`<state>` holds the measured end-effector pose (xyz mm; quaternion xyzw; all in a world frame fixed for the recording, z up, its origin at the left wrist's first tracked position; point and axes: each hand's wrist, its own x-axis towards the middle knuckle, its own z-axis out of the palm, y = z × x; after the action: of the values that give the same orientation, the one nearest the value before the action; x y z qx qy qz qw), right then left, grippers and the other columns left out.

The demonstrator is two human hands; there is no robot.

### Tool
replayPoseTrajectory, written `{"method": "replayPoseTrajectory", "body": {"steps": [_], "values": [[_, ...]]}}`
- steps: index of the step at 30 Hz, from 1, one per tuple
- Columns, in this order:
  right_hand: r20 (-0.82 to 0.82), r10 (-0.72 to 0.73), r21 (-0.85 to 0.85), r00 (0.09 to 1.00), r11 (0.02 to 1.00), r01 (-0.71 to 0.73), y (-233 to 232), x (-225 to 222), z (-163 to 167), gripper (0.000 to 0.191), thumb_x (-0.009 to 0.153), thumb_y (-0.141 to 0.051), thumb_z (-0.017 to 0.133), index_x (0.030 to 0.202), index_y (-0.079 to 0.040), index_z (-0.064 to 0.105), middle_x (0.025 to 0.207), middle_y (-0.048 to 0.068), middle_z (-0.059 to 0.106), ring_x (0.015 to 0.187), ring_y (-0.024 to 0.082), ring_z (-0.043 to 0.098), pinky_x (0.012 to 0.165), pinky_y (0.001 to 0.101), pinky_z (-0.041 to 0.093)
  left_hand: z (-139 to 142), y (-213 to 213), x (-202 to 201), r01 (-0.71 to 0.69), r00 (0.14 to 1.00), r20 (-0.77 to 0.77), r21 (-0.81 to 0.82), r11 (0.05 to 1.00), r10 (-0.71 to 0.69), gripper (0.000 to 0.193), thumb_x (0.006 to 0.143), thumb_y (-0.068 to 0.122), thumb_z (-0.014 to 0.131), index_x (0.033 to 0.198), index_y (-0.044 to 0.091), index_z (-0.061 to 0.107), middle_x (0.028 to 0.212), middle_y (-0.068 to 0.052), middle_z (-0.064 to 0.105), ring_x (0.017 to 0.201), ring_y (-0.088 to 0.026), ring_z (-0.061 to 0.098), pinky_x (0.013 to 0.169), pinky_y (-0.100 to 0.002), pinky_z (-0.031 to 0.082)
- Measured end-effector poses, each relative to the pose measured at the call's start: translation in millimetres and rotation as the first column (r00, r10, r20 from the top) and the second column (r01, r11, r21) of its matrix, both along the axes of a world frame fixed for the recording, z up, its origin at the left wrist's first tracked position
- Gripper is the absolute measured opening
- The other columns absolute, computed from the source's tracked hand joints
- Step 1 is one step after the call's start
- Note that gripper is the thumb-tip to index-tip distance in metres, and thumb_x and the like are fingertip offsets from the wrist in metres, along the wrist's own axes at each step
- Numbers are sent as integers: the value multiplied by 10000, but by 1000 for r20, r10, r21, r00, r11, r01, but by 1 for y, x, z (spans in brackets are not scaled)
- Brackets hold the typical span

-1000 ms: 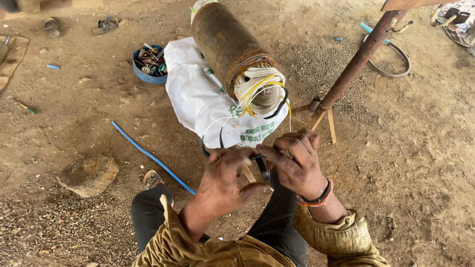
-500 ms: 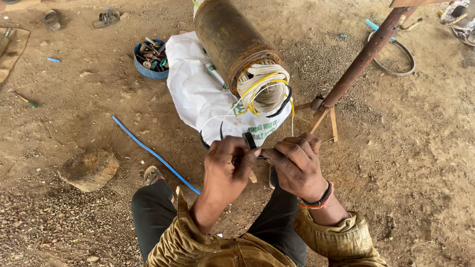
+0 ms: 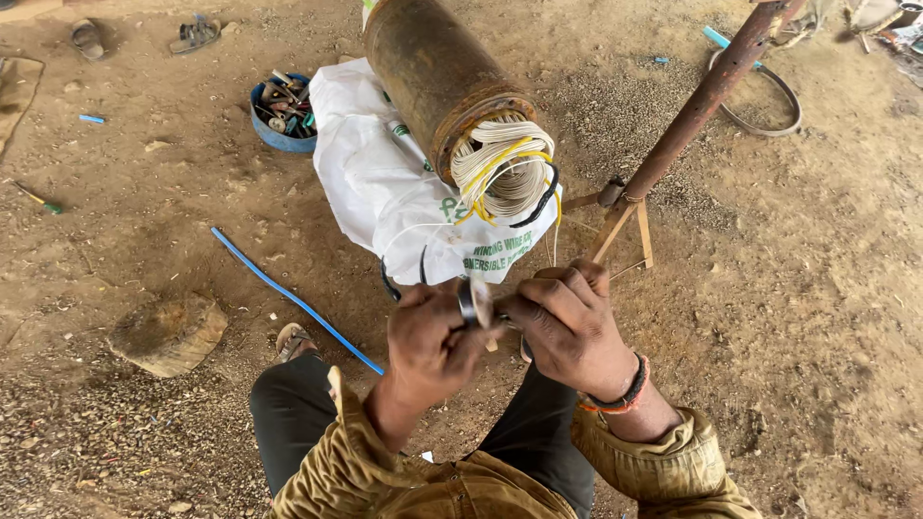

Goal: The person sits on the ground and uses electrical tape to wrap and insulate the ends of several colored wires. They then insert the taped wire ends into a metal pipe containing a bundle of other wires.

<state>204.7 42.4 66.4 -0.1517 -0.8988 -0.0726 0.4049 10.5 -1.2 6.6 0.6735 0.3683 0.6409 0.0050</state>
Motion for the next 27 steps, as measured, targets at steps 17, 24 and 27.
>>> {"method": "replayPoseTrajectory", "body": {"steps": [17, 24, 27], "values": [[-65, -55, 40, 996, 998, 58, -1, 1, 5, 351, 742, -91, 773, 1089, -149, 766, 1030, -3, 643, 1027, 225, 643, 957, 437, 438, 9, -19, -14, -147, 886, -456, -98, 984, 87, 561, 724, 200, 833, 1178, 24, 554, 1040, -149, 707, 926, -270, 699, 866, -420, 469], [22, -30, -10, 999, 999, 30, -6, 0, 11, 367, 707, -112, 765, 1071, -69, 750, 1060, 52, 652, 1031, 263, 641, 961, 449, 443, -15, 1, -7, -48, 973, -207, 258, 965, 104, 344, 889, 276, 806, 1107, 105, 601, 857, -19, 691, 709, -155, 676, 709, -301, 458], [-2, -26, 31, 1000, 999, 26, -6, -2, 8, 339, 721, -93, 780, 1052, -41, 733, 1049, 56, 654, 1039, 254, 647, 1000, 440, 471, -8, 3, 3, -135, 991, 2, 133, 982, 136, 204, 898, 171, 793, 1015, 144, 628, 768, 28, 762, 505, -47, 471, 643, -265, 385]]}}
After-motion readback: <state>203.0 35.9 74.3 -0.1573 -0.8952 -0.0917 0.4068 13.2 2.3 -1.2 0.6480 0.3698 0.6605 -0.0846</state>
